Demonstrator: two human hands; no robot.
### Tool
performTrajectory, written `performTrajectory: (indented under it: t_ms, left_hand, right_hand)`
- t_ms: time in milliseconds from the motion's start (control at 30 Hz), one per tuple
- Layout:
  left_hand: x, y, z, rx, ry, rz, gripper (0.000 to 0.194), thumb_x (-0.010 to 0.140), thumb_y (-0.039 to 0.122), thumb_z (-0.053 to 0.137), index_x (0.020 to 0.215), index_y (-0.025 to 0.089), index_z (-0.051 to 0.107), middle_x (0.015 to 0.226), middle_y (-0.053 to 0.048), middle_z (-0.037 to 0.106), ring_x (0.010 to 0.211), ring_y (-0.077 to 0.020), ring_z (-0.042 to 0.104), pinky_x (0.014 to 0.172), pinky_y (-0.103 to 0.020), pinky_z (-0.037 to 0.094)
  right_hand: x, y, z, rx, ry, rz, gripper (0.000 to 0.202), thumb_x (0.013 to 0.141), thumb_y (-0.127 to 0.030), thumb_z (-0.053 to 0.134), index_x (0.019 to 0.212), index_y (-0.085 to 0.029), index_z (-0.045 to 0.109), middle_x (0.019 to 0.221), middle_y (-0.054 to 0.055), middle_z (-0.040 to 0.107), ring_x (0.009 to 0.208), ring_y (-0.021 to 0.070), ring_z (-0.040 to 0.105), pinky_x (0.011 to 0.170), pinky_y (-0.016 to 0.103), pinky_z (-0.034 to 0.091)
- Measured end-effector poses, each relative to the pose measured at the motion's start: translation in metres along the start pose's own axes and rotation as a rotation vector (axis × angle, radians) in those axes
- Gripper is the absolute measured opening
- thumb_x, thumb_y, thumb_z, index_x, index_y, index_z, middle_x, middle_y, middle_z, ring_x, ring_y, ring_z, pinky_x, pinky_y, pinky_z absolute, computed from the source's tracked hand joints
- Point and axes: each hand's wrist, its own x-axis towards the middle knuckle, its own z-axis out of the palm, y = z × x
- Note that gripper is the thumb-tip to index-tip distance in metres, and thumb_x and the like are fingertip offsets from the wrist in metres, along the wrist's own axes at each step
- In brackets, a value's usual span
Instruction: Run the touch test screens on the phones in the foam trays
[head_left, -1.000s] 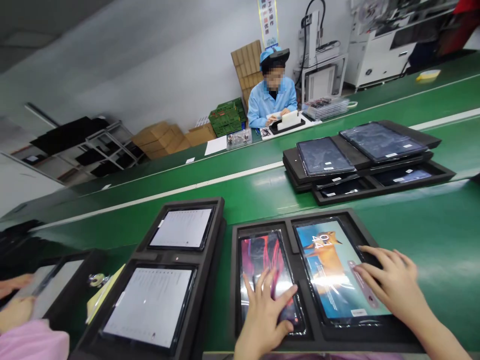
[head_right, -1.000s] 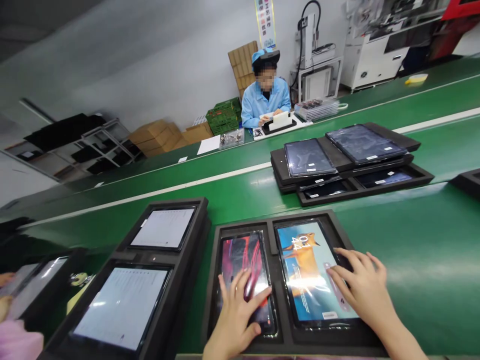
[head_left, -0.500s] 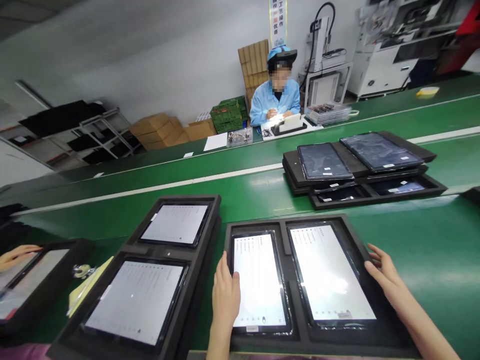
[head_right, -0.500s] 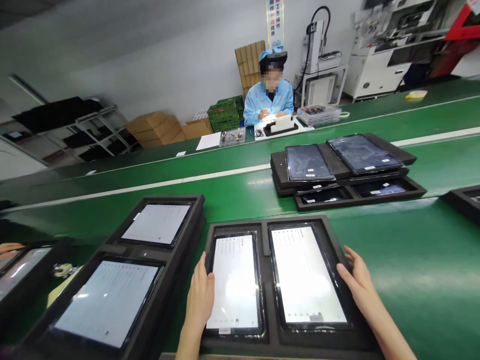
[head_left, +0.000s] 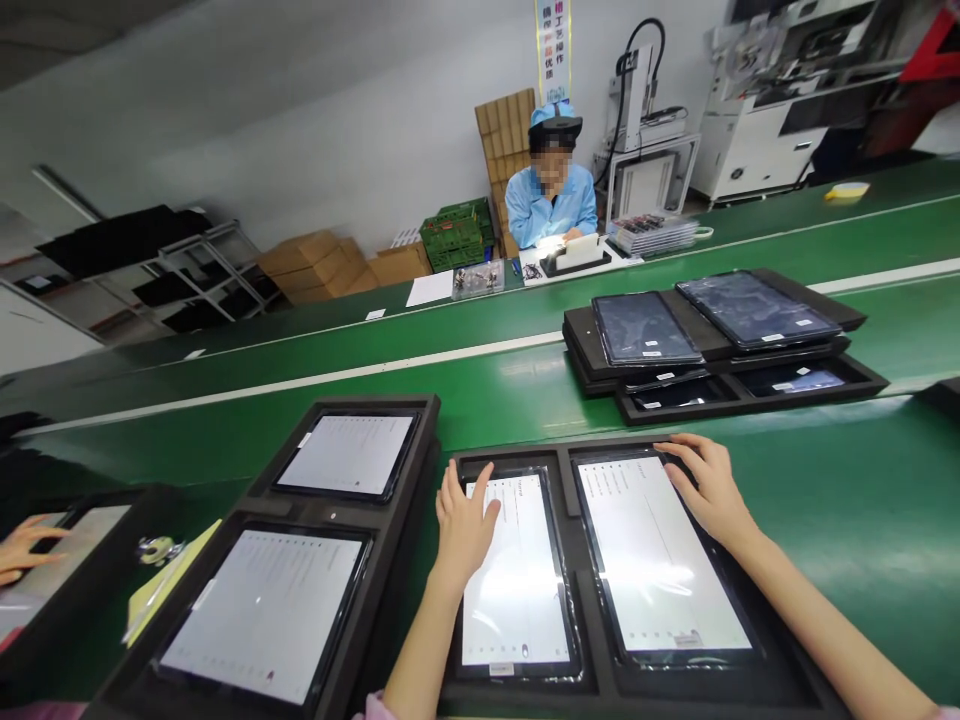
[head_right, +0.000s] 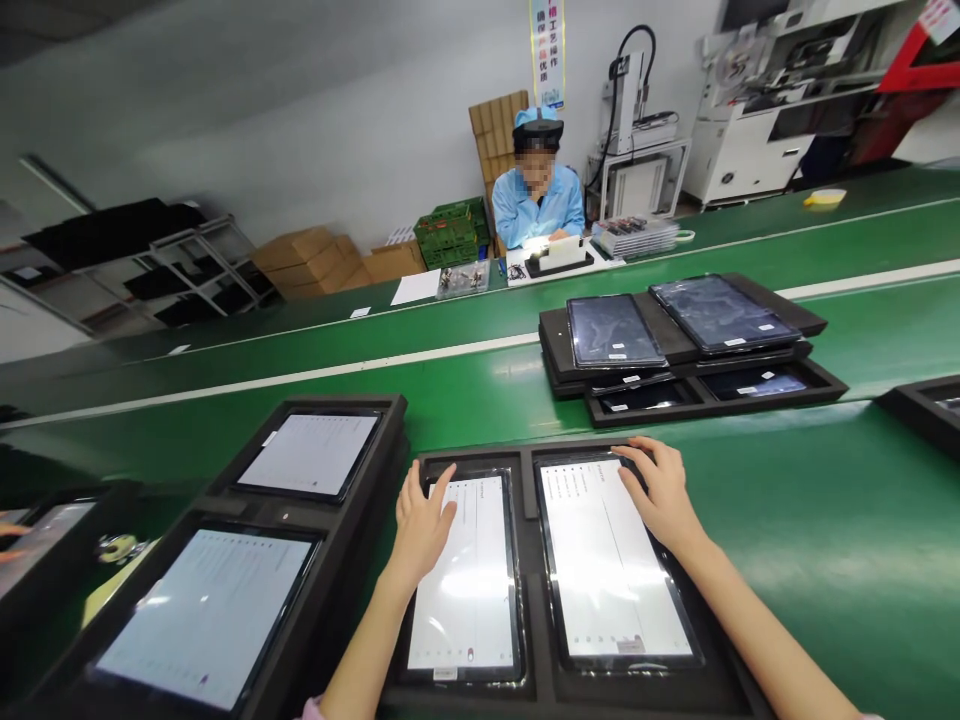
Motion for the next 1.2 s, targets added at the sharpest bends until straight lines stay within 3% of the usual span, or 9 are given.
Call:
performTrajectory:
  t_ms: [133,200,333,467,600,733,867,1000,1200]
  left_hand:
    - [-0.007,-0.003,0.001,0.031,0.023,0.104,0.046,0.098,0.032,0.046,0.143,0.037,0.054,0.166,-0.009,0.017,0.152,-0.0391,0.013,0.118,-0.070,0.014]
    - [-0.007,-0.009,0.000,-0.055,0.037,0.113,0.038,0.100,0.037,0.041,0.128,0.035,0.068,0.163,-0.006,0.025,0.151,-0.0373,0.017,0.118,-0.068,0.017]
    - [-0.002,-0.020,-0.004,-0.347,0.134,0.083,0.066,0.103,0.053,0.017,0.095,0.027,0.077,0.151,-0.008,0.043,0.145,-0.0307,0.030,0.121,-0.059,0.026]
    - [0.000,-0.023,-0.006,-0.398,0.209,0.032,0.071,0.102,0.058,0.007,0.119,0.024,0.067,0.143,-0.012,0.047,0.141,-0.0273,0.037,0.121,-0.056,0.029]
    - [-0.005,-0.022,-0.007,-0.408,0.204,-0.004,0.063,0.104,0.054,0.010,0.125,0.024,0.062,0.146,-0.011,0.043,0.146,-0.0247,0.031,0.123,-0.051,0.028]
    - [-0.034,-0.027,-0.008,-0.390,0.160,-0.084,0.046,0.102,0.045,0.035,0.140,0.025,0.050,0.154,-0.012,0.035,0.150,-0.0288,0.027,0.123,-0.057,0.025]
    - [-0.073,-0.034,0.000,-0.388,0.097,-0.165,0.066,0.092,0.024,0.045,0.155,0.019,0.025,0.161,-0.014,0.030,0.152,-0.0268,0.025,0.125,-0.052,0.022]
    - [-0.091,-0.032,0.005,-0.381,0.093,-0.182,0.078,0.084,0.014,0.045,0.157,0.013,0.019,0.163,-0.017,0.027,0.153,-0.0268,0.023,0.127,-0.048,0.021]
    - [-0.094,-0.030,0.001,-0.346,0.033,-0.142,0.077,0.087,0.014,0.043,0.158,0.015,0.013,0.165,-0.017,0.023,0.154,-0.0262,0.018,0.127,-0.050,0.018]
  right_hand:
    - [-0.011,0.004,0.008,-0.172,-0.138,-0.064,0.045,0.103,-0.047,0.033,0.130,-0.030,0.065,0.132,0.015,0.049,0.121,0.0366,0.045,0.096,0.056,0.040]
    - [-0.014,0.005,0.010,-0.244,-0.199,-0.089,0.044,0.102,-0.047,0.037,0.134,-0.033,0.063,0.135,0.015,0.047,0.123,0.0370,0.043,0.096,0.057,0.039]
    - [-0.012,0.004,0.014,-0.317,-0.239,-0.144,0.044,0.099,-0.047,0.044,0.140,-0.036,0.058,0.139,0.015,0.045,0.124,0.0359,0.041,0.099,0.057,0.037]
    - [-0.008,-0.001,0.017,-0.293,-0.216,-0.150,0.040,0.099,-0.046,0.043,0.130,-0.035,0.066,0.138,0.015,0.045,0.123,0.0360,0.042,0.099,0.058,0.036]
    - [-0.008,-0.003,0.003,-0.123,-0.163,-0.093,0.043,0.101,-0.048,0.036,0.104,-0.030,0.074,0.137,0.013,0.045,0.123,0.0372,0.043,0.099,0.060,0.036]
    - [-0.021,-0.008,-0.035,0.055,0.010,-0.042,0.042,0.103,-0.047,0.034,0.114,-0.026,0.069,0.134,0.013,0.048,0.124,0.0378,0.045,0.103,0.059,0.034]
    - [-0.045,-0.021,-0.061,0.114,0.039,-0.123,0.036,0.103,-0.046,0.039,0.119,-0.028,0.066,0.135,0.009,0.052,0.122,0.0376,0.048,0.102,0.055,0.035]
    - [-0.062,-0.024,-0.048,0.147,0.013,-0.269,0.032,0.104,-0.041,0.041,0.114,-0.029,0.069,0.124,0.008,0.058,0.111,0.0332,0.055,0.096,0.049,0.037]
    - [-0.069,-0.026,-0.027,0.116,-0.214,-0.435,0.043,0.109,-0.044,0.031,0.120,-0.036,0.072,0.132,0.007,0.054,0.117,0.0313,0.051,0.104,0.053,0.028]
